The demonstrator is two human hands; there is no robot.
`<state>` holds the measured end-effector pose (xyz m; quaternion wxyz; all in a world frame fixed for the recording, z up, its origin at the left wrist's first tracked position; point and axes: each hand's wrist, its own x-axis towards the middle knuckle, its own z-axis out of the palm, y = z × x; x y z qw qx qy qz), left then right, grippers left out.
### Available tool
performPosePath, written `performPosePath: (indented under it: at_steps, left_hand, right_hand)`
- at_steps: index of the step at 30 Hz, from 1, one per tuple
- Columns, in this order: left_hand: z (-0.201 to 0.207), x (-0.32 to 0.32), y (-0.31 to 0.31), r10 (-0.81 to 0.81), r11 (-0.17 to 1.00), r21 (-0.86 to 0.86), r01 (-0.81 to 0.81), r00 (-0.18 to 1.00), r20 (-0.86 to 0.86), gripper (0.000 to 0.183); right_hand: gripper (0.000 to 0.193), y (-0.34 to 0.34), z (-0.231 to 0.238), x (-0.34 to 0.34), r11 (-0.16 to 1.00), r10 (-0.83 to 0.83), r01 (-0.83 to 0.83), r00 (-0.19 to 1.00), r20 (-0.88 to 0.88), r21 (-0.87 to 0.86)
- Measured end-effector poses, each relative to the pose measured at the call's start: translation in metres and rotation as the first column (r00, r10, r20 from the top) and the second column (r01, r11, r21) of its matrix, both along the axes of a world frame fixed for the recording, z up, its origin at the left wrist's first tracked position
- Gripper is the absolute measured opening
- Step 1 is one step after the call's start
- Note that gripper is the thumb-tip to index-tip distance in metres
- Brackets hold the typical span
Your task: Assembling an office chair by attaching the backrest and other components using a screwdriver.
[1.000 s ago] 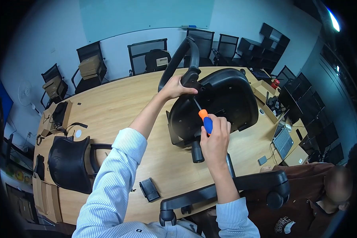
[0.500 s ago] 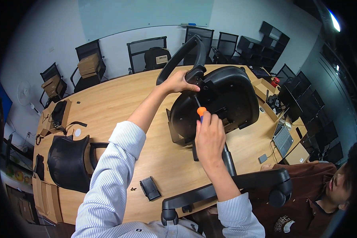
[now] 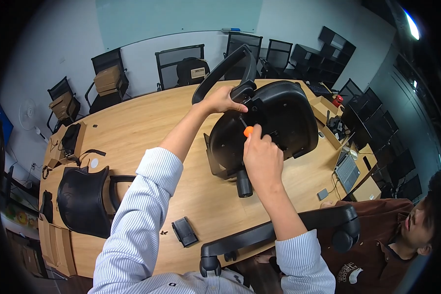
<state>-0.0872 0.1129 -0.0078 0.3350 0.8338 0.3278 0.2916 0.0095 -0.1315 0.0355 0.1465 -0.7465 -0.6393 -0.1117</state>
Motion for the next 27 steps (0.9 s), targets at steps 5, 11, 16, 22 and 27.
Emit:
performPosePath:
  at_steps: [5, 11, 16, 22, 27]
  left_hand:
    - [-0.001, 0.004, -0.001, 0.045, 0.999, 0.016, -0.044, 0.998, -0.036, 0.072]
    - [-0.005, 0.003, 0.003, 0.019, 1.0, -0.019, -0.019, 1.0, 0.004, 0.075]
    - [0.006, 0.007, -0.009, 0.038, 0.999, 0.004, -0.037, 0.998, -0.047, 0.076]
    - [-0.003, 0.001, 0.003, 0.035, 0.999, -0.024, -0.036, 0.999, -0.041, 0.076]
    - [0.004, 0.003, -0.007, 0.05, 0.999, 0.014, -0.05, 0.998, -0.047, 0.076]
  right_hand:
    - [0.03, -0.008, -0.014, -0.003, 0.961, 0.117, -0.132, 0.99, 0.076, 0.244]
    - [0.043, -0.009, -0.013, 0.003, 0.904, 0.217, -0.254, 0.966, 0.141, 0.343]
    - [0.04, -0.002, -0.017, 0.022, 0.91, 0.11, -0.11, 0.994, 0.024, 0.401]
    - [0.036, 0.0, -0.025, 0.015, 0.995, -0.024, 0.01, 0.991, 0.131, 0.101]
    - [0.03, -0.006, -0.027, 0.018, 0.949, 0.037, -0.109, 0.97, 0.24, 0.295]
